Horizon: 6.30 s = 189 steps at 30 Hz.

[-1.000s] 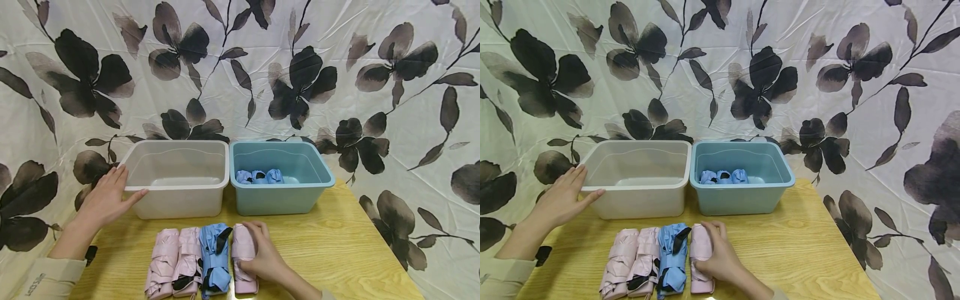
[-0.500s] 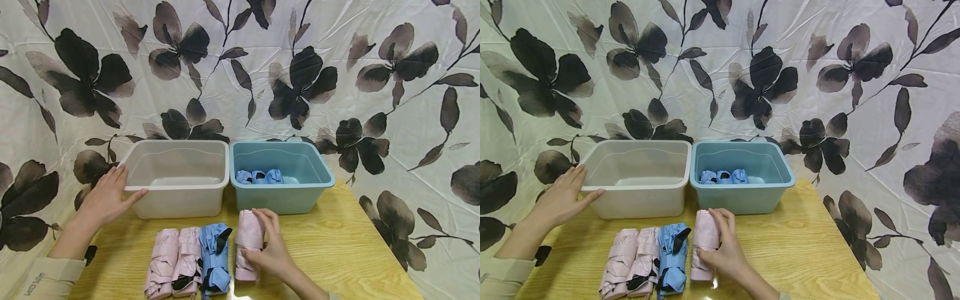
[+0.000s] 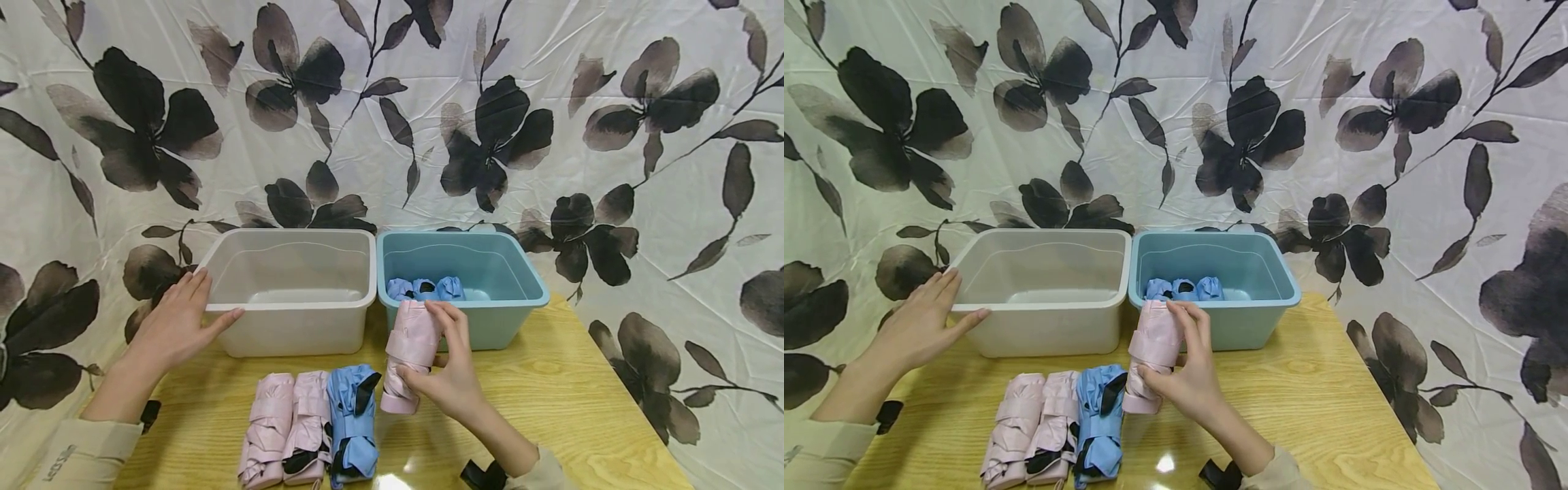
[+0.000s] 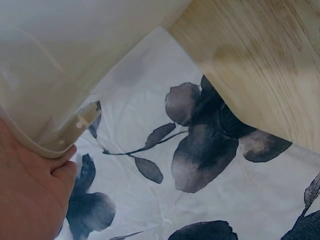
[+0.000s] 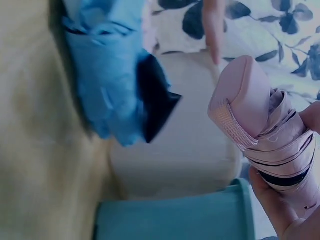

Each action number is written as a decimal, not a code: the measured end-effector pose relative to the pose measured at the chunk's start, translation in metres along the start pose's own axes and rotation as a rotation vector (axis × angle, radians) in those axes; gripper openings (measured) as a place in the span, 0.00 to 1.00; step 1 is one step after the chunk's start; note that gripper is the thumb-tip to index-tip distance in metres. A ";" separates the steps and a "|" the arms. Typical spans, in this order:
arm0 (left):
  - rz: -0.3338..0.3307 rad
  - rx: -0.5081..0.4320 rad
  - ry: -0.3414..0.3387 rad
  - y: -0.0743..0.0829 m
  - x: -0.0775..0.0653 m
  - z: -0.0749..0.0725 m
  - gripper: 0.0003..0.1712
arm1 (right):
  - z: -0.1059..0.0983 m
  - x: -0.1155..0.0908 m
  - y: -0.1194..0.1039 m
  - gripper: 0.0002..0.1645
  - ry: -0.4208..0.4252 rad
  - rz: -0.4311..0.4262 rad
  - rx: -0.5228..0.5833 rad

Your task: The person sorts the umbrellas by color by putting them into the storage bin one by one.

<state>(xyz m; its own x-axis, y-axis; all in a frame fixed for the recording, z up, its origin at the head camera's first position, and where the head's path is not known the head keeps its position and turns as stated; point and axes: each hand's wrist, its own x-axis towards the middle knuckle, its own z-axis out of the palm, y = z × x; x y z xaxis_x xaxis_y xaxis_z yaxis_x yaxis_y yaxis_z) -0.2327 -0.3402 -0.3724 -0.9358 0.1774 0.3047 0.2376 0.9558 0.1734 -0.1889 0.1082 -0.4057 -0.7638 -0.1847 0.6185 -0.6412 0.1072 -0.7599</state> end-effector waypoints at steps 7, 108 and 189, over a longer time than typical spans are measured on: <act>-0.004 0.003 -0.008 0.001 0.000 0.000 0.58 | 0.002 0.032 -0.008 0.62 0.021 -0.036 0.029; -0.041 0.024 -0.022 0.002 0.001 -0.002 0.59 | 0.170 0.212 0.072 0.45 -1.001 0.597 -0.247; -0.013 -0.006 0.015 0.000 0.002 0.001 0.58 | 0.086 -0.023 0.035 0.59 -0.501 0.321 -0.659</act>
<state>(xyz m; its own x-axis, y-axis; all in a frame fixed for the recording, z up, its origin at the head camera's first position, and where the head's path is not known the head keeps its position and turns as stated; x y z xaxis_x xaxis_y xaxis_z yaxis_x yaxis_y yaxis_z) -0.2348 -0.3400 -0.3732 -0.9346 0.1615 0.3169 0.2272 0.9566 0.1825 -0.1871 0.0325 -0.4635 -0.8912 -0.4381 0.1177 -0.4317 0.7396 -0.5164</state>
